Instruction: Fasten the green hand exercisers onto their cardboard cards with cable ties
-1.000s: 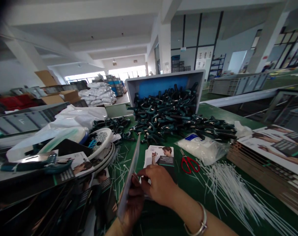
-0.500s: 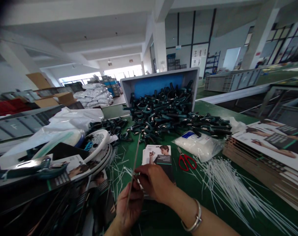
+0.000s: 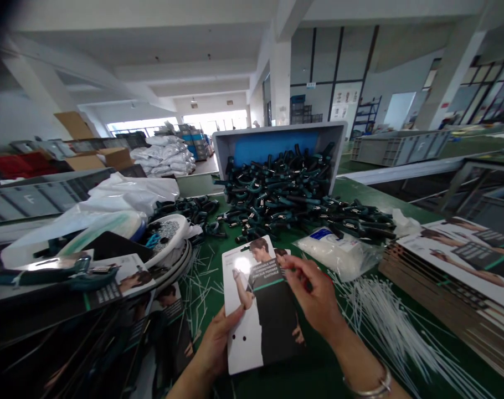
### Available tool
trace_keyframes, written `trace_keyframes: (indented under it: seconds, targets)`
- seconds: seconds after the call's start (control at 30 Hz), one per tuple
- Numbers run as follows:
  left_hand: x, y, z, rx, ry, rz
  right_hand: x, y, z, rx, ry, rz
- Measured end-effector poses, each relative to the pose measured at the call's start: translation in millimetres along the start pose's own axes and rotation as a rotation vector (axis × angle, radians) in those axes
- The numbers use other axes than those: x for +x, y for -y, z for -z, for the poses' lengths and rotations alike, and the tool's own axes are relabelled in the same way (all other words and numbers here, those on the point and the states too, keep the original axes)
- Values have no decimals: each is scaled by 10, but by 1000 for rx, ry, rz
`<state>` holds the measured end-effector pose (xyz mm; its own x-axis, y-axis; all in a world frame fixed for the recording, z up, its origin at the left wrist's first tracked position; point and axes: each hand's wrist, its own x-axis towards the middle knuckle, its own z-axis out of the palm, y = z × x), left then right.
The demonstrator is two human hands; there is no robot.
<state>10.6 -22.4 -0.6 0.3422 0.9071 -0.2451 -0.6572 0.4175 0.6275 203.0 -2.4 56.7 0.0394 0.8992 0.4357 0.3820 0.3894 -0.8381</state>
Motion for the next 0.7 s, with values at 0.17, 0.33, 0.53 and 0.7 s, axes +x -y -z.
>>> trace_keyframes:
  seconds: [0.17,0.33,0.53,0.7]
  targets:
    - [-20,48,-10,148,-25,-17,-15,158,-89,-571,266,378]
    - [-17,17,-53,375,-88,24,-18,92,-326,-572,228,387]
    - [197,-177,-147,447,-160,-25,21,-128,335,-506,1,170]
    - [481,-356,-173,721,-206,-107,-53,-614,1169,-1113,178,-484]
